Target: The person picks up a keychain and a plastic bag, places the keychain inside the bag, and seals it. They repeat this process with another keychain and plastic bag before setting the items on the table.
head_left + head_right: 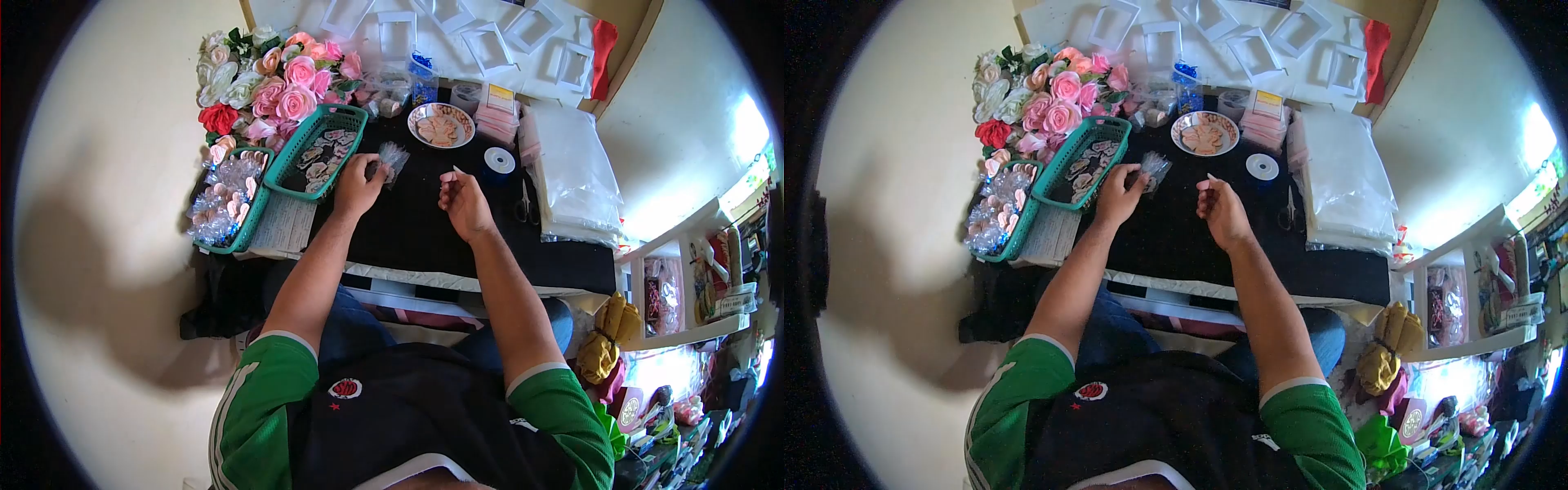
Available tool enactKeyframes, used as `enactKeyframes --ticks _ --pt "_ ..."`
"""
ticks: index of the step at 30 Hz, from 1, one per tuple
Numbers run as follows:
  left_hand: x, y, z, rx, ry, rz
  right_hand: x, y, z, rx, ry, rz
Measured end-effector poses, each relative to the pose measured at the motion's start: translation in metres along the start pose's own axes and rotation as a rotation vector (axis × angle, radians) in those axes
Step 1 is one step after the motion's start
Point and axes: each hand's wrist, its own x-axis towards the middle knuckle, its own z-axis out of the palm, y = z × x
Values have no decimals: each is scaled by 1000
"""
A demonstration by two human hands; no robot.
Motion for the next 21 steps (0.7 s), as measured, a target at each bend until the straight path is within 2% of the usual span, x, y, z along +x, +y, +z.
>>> enactKeyframes --ticks 7,13,16,17,19,21 --pt "0 -6 2 -22 30 2 0 3 0 -4 1 4" --pt "0 5 -5 -73 -15 -115 0 7 8 -276 18 -38" --pt "2 -3 0 -58 12 -48 1 6 32 -918 44 38" --pt "2 -6 1 -64 19 -46 4 7 38 -926 43 33" --pt "1 -1 -2 -71 3 -90 11 9 49 -1212 -4 -90" --pt "0 -2 -3 -119 13 -73 25 18 53 -1250 10 -116"
